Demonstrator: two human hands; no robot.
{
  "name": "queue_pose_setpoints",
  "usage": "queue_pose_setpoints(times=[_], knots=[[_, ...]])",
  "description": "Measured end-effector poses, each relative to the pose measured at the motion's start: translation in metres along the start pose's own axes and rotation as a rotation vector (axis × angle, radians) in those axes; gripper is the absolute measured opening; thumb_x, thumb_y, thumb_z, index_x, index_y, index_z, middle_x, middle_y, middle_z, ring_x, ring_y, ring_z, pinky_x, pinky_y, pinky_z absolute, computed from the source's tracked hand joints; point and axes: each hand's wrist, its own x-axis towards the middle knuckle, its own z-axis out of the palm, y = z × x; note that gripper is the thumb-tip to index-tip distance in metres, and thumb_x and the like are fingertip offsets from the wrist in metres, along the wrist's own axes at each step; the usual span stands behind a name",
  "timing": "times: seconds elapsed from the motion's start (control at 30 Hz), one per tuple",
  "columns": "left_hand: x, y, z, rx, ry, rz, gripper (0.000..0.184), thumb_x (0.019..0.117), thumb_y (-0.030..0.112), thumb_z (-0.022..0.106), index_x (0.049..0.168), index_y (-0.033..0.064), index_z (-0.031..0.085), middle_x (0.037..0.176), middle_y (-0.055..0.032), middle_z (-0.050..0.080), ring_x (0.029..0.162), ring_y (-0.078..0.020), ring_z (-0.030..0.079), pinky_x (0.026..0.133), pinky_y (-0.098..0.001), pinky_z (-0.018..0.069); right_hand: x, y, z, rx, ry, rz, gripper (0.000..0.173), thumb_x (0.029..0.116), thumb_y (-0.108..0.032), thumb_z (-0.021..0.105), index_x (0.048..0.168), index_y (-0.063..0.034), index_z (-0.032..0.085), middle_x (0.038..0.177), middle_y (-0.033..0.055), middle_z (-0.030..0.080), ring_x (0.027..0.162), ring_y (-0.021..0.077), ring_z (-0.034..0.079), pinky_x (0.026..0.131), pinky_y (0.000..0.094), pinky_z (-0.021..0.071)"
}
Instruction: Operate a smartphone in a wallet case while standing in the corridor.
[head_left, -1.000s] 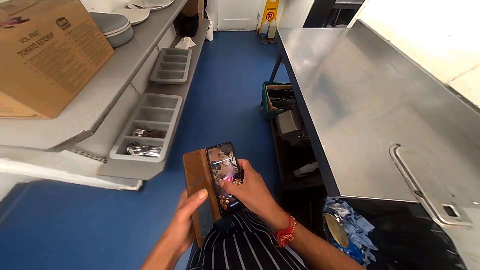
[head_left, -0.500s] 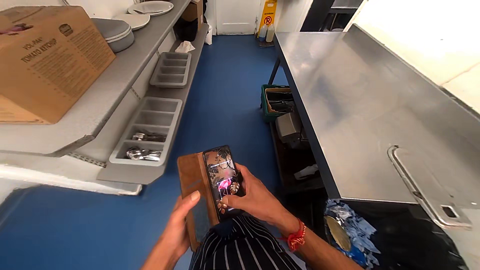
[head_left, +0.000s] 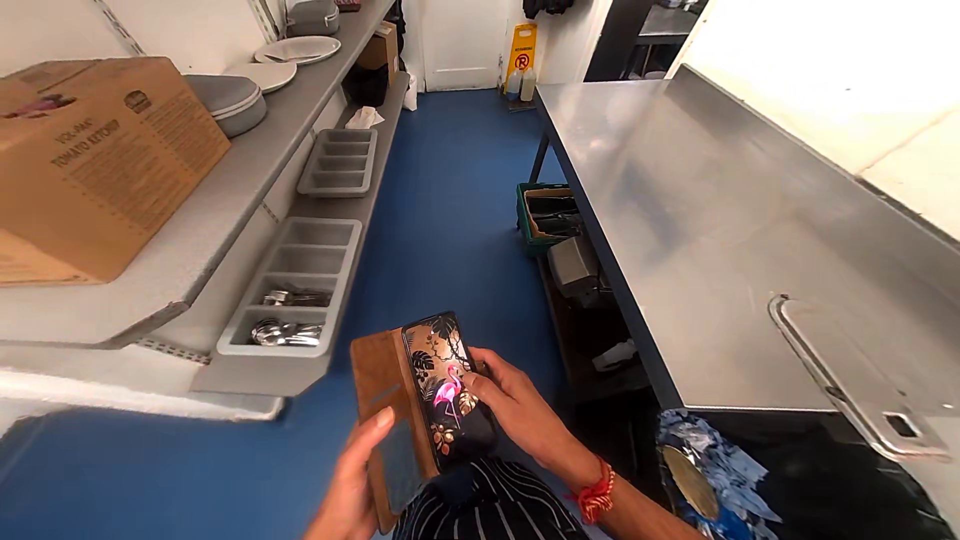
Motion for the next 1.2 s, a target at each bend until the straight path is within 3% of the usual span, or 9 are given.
queue_pose_setpoints(times=[0.13, 0.53, 0.57, 0.67, 0.73, 0.8, 0.87, 1.0, 1.2], knots=[[-0.002, -0.001, 0.001, 0.006, 0.013, 0.01, 0.061, 0.0728, 0.042, 0.087, 0.117, 0.0093, 0.062, 0.099, -0.0082, 0.078, 0.089, -0.0178, 0.077, 0.079, -0.0374, 0.0648, -0.001, 0.001, -0.001, -0.013, 0.025, 0.014, 0.046, 0.104, -0.035, 0.045, 0.14, -0.0088, 0.058, 0.111, 0.0048, 0.069, 0.09, 0.0104, 0.067, 0.073, 0.0291, 0.0555], [0.001, -0.002, -0.001, -0.011, 0.014, -0.001, 0.057, 0.0708, 0.041, 0.088, 0.112, 0.01, 0.065, 0.095, -0.009, 0.077, 0.085, -0.0181, 0.077, 0.075, -0.0371, 0.0653, -0.002, -0.002, -0.003, 0.126, 0.014, 0.071, 0.041, 0.1045, -0.033, 0.047, 0.136, -0.0095, 0.061, 0.112, 0.0045, 0.07, 0.093, 0.0127, 0.069, 0.073, 0.0301, 0.0579], [0.001, -0.001, -0.001, -0.01, 0.015, 0.001, 0.053, 0.0708, 0.042, 0.087, 0.11, 0.0107, 0.068, 0.094, -0.0086, 0.077, 0.084, -0.0176, 0.077, 0.074, -0.0366, 0.0652, -0.003, -0.002, -0.005, 0.199, -0.021, 0.073, 0.041, 0.1031, -0.03, 0.051, 0.136, -0.0073, 0.06, 0.111, 0.0052, 0.07, 0.092, 0.0134, 0.069, 0.073, 0.03, 0.0579], [0.0, 0.001, -0.002, 0.005, 0.028, 0.011, 0.049, 0.0712, 0.043, 0.085, 0.105, 0.0124, 0.07, 0.093, -0.007, 0.078, 0.084, -0.0157, 0.077, 0.073, -0.0346, 0.0652, -0.008, -0.001, -0.015, 0.362, -0.212, 0.063, 0.048, 0.0938, -0.017, 0.064, 0.138, -0.0021, 0.053, 0.116, 0.0075, 0.072, 0.102, 0.0151, 0.07, 0.088, 0.0323, 0.0583], [-0.001, 0.003, -0.002, 0.001, 0.022, 0.024, 0.047, 0.0708, 0.043, 0.085, 0.104, 0.0129, 0.071, 0.093, -0.0069, 0.078, 0.085, -0.0152, 0.076, 0.074, -0.0344, 0.0651, -0.012, -0.003, -0.021, 0.352, -0.353, 0.045, 0.063, 0.0894, -0.008, 0.068, 0.146, -0.001, 0.042, 0.132, 0.0084, 0.067, 0.113, 0.0165, 0.068, 0.098, 0.0348, 0.0577], [0.0, 0.004, -0.003, -0.015, 0.001, 0.038, 0.047, 0.0713, 0.043, 0.086, 0.105, 0.0126, 0.072, 0.094, -0.0078, 0.078, 0.086, -0.0159, 0.077, 0.075, -0.035, 0.065, -0.013, -0.003, -0.022, 0.347, -0.442, 0.05, 0.079, 0.0868, -0.002, 0.069, 0.154, -0.004, 0.028, 0.143, 0.0087, 0.059, 0.118, 0.0197, 0.067, 0.097, 0.0385, 0.0597], [-0.001, 0.003, -0.003, -0.029, -0.004, 0.036, 0.047, 0.0714, 0.043, 0.086, 0.105, 0.0124, 0.072, 0.095, -0.0079, 0.078, 0.086, -0.0162, 0.077, 0.075, -0.0351, 0.0651, -0.015, -0.001, -0.02, 0.381, -0.478, 0.073, 0.09, 0.0853, 0.004, 0.07, 0.158, -0.0082, 0.018, 0.145, 0.0092, 0.056, 0.117, 0.0248, 0.068, 0.093, 0.045, 0.0631], [-0.001, 0.007, -0.001, -0.047, -0.01, 0.03, 0.045, 0.0724, 0.042, 0.086, 0.105, 0.0136, 0.073, 0.095, -0.0075, 0.078, 0.085, -0.016, 0.077, 0.075, -0.0351, 0.0652, -0.014, 0.0, -0.016, 0.368, -0.447, 0.081, 0.094, 0.0831, 0.007, 0.072, 0.158, -0.0102, 0.017, 0.143, 0.0076, 0.058, 0.113, 0.0258, 0.071, 0.087, 0.0464, 0.0652], [-0.002, 0.011, 0.0, -0.046, -0.027, 0.047, 0.044, 0.0761, 0.042, 0.084, 0.108, 0.0142, 0.072, 0.097, -0.0078, 0.078, 0.088, -0.0173, 0.077, 0.077, -0.0365, 0.0651, -0.011, -0.001, -0.018, 0.347, -0.481, 0.023, 0.094, 0.0833, 0.006, 0.073, 0.157, -0.0098, 0.018, 0.144, 0.0079, 0.057, 0.114, 0.0249, 0.07, 0.09, 0.045, 0.0639]])
